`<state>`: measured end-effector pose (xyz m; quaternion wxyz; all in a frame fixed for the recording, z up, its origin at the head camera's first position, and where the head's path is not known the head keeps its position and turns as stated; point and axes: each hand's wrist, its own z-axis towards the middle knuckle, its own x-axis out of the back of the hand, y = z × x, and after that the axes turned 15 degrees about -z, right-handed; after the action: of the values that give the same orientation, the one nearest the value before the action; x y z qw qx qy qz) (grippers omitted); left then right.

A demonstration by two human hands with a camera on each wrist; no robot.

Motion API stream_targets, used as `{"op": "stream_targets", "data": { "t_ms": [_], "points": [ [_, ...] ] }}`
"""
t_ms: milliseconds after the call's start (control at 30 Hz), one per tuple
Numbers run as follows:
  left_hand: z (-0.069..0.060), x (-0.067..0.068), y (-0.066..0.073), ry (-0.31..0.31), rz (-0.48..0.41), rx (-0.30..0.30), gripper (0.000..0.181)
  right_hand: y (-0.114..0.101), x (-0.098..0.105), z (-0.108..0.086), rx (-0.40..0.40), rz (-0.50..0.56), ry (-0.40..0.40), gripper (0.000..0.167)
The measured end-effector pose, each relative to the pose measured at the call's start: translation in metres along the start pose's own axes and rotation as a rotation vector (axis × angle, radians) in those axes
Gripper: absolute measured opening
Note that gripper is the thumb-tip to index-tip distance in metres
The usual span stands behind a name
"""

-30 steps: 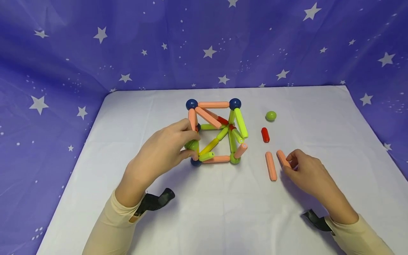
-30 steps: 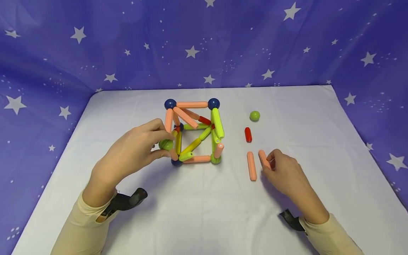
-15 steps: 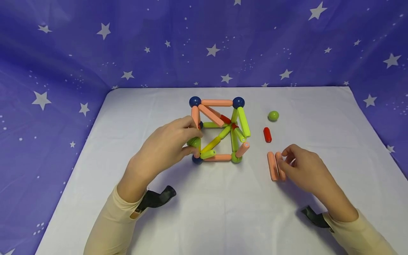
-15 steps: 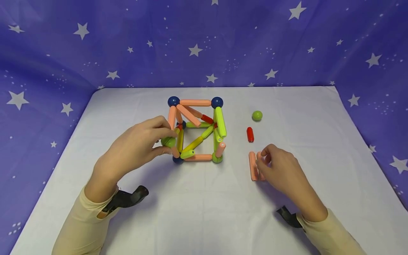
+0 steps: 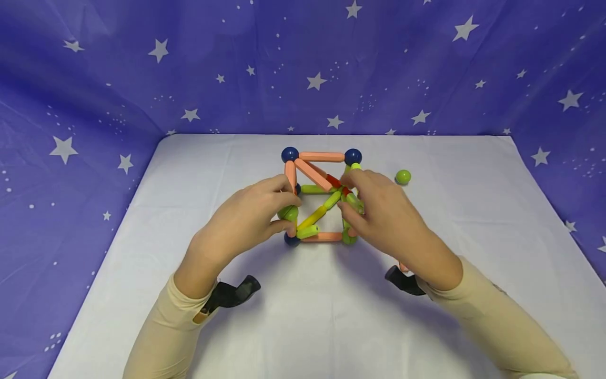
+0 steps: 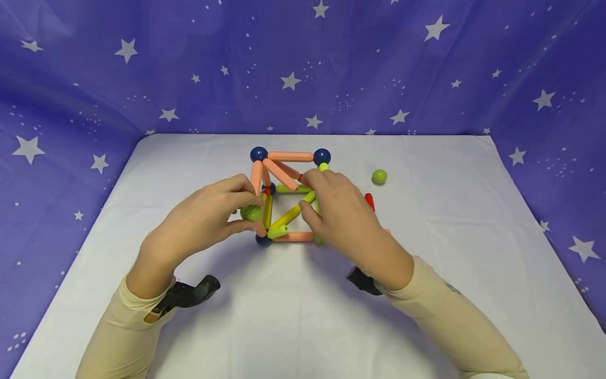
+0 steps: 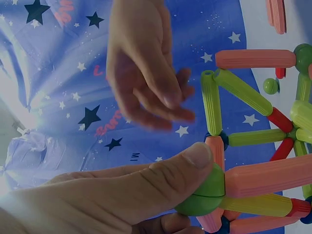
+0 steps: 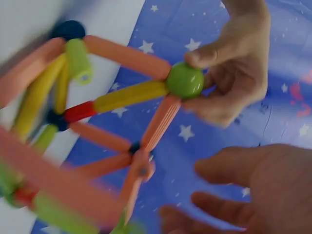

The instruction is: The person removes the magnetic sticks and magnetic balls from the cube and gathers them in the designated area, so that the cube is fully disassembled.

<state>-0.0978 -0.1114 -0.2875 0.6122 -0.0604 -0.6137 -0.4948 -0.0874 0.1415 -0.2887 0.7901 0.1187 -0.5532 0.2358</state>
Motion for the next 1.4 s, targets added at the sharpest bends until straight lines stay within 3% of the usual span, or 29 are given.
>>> {"op": "stream_targets", "data": {
  "t_ms": [200, 500, 633, 767, 867, 1000, 1400],
  "points": [
    [-0.001, 0.001, -0.001, 0.015, 0.007, -0.015, 0.037, -0.033, -0.014, 0.025, -0.059, -0.145, -0.029, 0.042],
    [0.000, -0.002, -0.001, 0.015, 0.000, -0.017, 0.035, -0.046, -0.039, 0.044, -0.246, -0.264, -0.117, 0.026],
    [-0.001, -0.001, -0.001, 0.011, 0.001, -0.013, 0.035, -0.048, -0.044, 0.046, -0.253, -0.255, -0.151, 0.020],
    [-0.001, 0.000, -0.001, 0.012, 0.005, -0.014, 0.034, -0.048, -0.053, 0.044, -0.204, -0.260, -0.167, 0.013],
    [-0.002, 0.001, -0.001, 0.014, 0.007, -0.018, 0.034, -0.048, -0.060, 0.040, -0.144, -0.252, -0.160, 0.014],
    [-0.003, 0.001, 0.000, 0.015, 0.000, -0.021, 0.035, -0.046, -0.062, 0.026, -0.095, -0.160, -0.128, 0.014],
    [-0.002, 0.001, -0.001, 0.011, -0.001, -0.011, 0.038, -0.033, -0.033, -0.036, -0.141, 0.120, -0.223, 0.025]
  ]
}}
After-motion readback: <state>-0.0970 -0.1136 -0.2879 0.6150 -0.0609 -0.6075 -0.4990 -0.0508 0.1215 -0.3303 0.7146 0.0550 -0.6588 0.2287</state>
